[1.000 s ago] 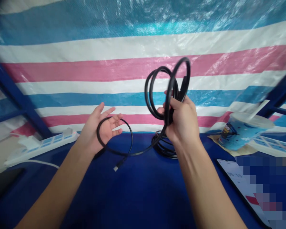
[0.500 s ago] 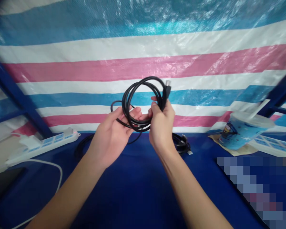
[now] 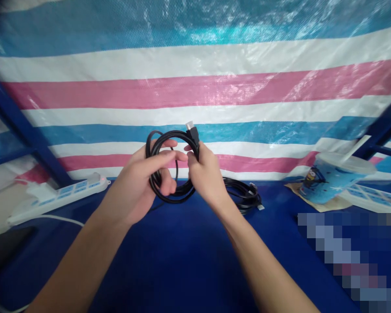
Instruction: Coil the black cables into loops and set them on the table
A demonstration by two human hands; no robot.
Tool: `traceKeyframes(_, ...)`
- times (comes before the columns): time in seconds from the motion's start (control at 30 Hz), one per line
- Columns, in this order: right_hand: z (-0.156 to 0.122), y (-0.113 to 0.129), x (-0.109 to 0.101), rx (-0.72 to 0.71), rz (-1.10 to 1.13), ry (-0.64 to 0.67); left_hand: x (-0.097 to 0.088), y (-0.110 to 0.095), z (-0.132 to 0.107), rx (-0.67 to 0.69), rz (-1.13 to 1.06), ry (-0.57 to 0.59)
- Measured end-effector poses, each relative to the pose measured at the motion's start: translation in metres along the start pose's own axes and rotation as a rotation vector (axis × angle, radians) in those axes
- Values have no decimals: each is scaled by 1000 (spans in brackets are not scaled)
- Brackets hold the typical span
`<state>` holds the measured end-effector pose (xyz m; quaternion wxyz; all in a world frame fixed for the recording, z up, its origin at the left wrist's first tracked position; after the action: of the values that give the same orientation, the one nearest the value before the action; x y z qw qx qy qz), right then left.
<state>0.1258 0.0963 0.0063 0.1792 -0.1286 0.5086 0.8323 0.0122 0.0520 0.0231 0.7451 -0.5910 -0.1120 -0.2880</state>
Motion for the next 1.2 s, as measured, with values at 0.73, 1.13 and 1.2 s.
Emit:
traceKeyframes(0.73,-11,29,-18,-347,-999,-86,-20,9,4,-429,238,191)
traceKeyframes(1.13,-5,17,-10,-246,-271,-88,-14,-1,0,-253,216,159)
traceKeyframes(1.2,-5,17,-12,-216,-217,-108,-15,-3,0,-220,205,143)
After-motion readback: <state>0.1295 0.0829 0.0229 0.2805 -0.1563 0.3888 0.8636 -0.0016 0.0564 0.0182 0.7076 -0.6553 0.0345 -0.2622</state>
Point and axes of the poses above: each hand's wrist, its own z-axis towards the middle knuckle, its own x-axis out of the palm, y = z × x, the point moved 4 cm from there along z, towards the middle knuckle, and after that the axes turned 13 degrees about -z, right-handed, at the moved point
